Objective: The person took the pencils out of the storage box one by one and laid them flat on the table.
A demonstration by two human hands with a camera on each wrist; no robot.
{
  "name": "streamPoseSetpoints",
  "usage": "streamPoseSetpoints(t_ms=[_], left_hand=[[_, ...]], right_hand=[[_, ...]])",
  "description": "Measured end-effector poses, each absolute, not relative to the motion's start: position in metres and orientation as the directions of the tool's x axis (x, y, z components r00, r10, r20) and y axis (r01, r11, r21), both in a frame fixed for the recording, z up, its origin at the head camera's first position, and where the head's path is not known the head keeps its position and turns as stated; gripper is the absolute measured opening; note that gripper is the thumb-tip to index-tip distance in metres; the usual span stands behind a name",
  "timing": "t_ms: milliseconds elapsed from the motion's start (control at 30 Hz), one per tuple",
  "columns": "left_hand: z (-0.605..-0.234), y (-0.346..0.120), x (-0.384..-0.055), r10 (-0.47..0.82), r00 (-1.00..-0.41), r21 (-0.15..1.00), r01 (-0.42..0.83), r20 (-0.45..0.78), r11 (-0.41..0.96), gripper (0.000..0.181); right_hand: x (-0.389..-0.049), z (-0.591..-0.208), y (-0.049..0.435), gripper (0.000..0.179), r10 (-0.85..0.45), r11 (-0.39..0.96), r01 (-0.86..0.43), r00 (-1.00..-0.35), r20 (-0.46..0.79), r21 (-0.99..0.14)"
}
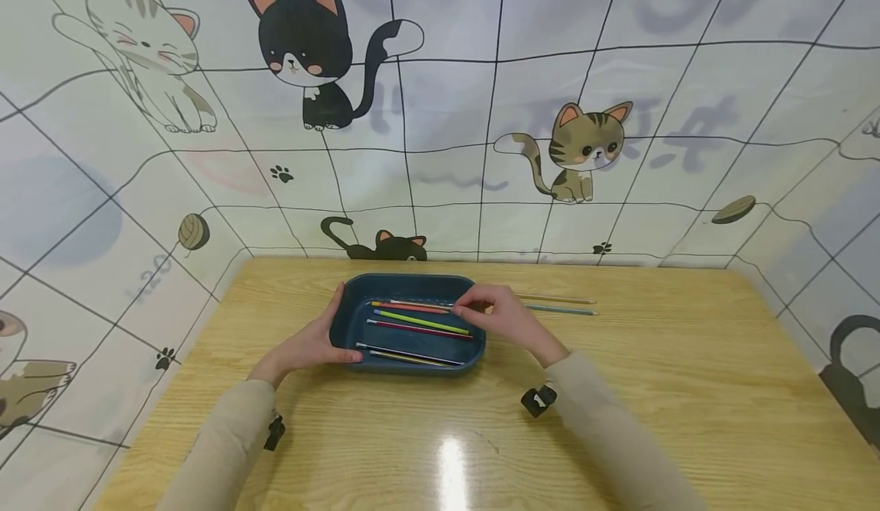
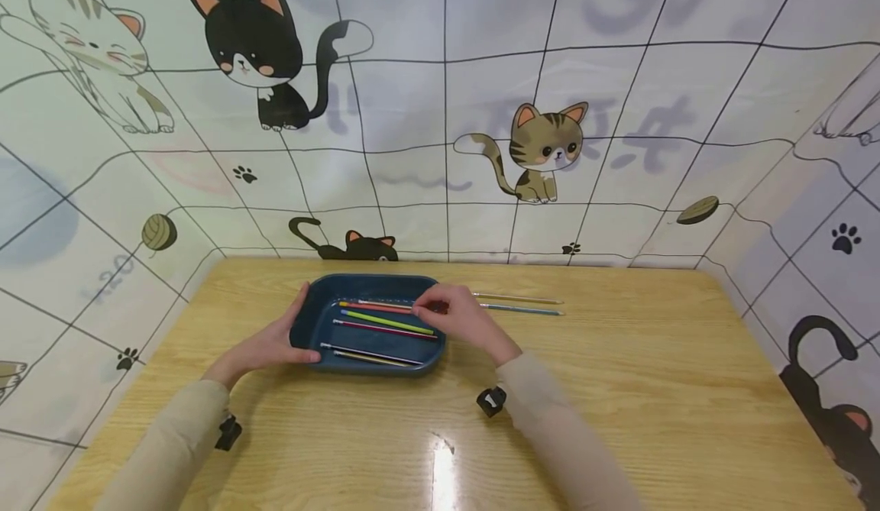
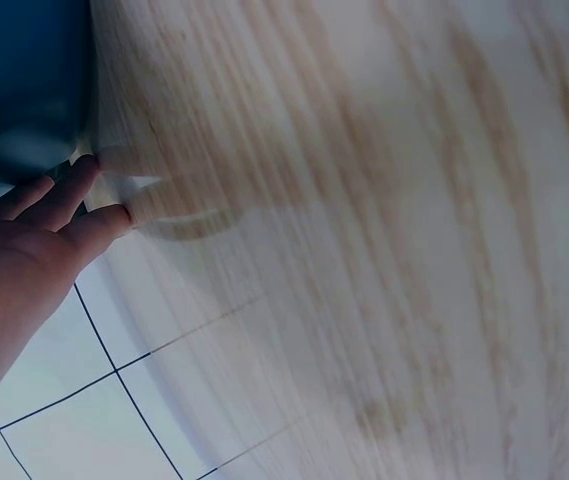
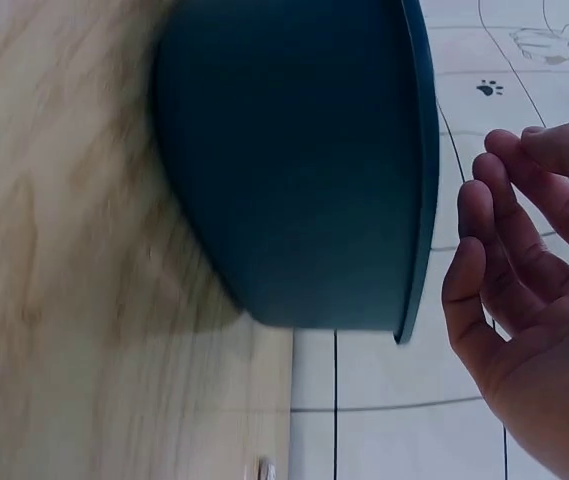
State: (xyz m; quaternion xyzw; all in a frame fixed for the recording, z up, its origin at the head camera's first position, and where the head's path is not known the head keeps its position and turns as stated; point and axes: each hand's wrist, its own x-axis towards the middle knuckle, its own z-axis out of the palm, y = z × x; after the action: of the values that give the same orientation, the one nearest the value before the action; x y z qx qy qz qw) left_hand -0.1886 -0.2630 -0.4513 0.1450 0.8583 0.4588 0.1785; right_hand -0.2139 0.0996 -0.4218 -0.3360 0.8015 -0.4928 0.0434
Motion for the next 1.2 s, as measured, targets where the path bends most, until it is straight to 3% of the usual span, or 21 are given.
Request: streamPoseSetpoints(t_ms=[300,667,1200], left_hand=[[-0.452,-0.264,-0.189,0.411,-0.896,0.838,0.089,-0.168,0.538,0.13],[-0.45,-0.263,-0.188,0.415,-0.894,0.837,0.093,-0.169,0.54,0.129],[-0.446,-0.262,-0.184,0.41,-0.898,0.835,0.102,-0.156,0.541,0.129]], right_hand=[[-0.211,-0.427,0.081,0.011,-0.605,0.277,-0.569,-0.729,0.319,-0.774],[-0.207,-0.434,0.057,0.012,-0.637,0.27,-0.512,-0.73,0.248,-0.815],[-0.208,-0.441,0.033,0.014,-0.709,0.304,-0.548,-0.676,0.199,-0.779]])
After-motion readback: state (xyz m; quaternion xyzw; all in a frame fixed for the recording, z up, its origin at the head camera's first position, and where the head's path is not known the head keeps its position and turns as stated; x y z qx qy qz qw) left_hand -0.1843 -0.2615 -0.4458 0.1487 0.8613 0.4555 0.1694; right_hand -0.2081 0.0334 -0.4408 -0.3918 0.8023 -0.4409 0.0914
